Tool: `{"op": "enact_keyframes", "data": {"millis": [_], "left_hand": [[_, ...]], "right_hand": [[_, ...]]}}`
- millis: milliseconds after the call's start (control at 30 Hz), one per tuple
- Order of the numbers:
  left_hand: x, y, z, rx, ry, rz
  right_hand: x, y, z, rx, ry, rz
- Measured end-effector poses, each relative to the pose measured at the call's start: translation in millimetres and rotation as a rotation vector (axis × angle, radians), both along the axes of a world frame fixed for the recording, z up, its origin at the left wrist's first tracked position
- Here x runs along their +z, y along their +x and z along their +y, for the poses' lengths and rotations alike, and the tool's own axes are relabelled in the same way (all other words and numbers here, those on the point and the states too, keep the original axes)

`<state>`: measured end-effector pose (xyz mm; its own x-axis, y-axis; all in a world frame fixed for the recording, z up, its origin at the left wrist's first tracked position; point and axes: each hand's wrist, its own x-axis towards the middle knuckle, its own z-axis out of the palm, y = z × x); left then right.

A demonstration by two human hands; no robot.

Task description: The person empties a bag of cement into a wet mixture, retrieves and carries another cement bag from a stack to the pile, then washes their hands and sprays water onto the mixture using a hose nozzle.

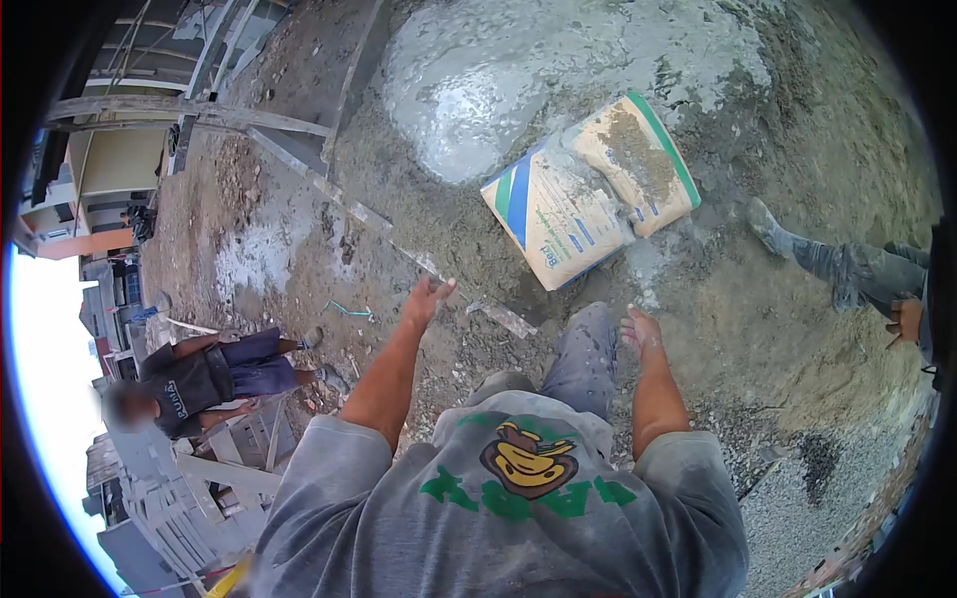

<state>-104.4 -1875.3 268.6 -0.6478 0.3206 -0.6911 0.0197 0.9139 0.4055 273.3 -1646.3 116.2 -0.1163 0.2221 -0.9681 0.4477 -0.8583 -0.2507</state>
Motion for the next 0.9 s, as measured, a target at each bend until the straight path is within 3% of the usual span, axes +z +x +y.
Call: {"op": "enact_keyframes", "data": {"millis": [67,200,333,433,600,733,833,900], "left_hand": [[10,-19,67,-0.108,-0.084,0.089],[-7,-34,184,0.017,0.192,0.074],[-45,-33,222,-0.065,0.155,0.118],[-90,-53,216,0.011,0.109,-0.052],[-203,-114,193,-0.138,-0.037,0.097],[-274,-146,249,-0.217,0.045,-0.111],[-370,-174,249,-0.269,-0.056,-0.206],[-378,-171,259,-0.21,-0.055,-0.295]], "right_hand": [[1,-29,26,0.031,-0.028,0.045],[-7,-79,75,0.117,-0.063,0.076],[-58,-101,74,-0.002,-0.133,0.041],[-101,-113,48,-0.21,-0.201,-0.088],[-184,-124,0,-0.695,-0.208,-0.197],[-239,-134,-6,-1.01,-0.167,0.013],[-250,-150,8,-1.194,-0.09,0.263],[-274,-145,-5,-1.23,-0.135,0.274]]}}
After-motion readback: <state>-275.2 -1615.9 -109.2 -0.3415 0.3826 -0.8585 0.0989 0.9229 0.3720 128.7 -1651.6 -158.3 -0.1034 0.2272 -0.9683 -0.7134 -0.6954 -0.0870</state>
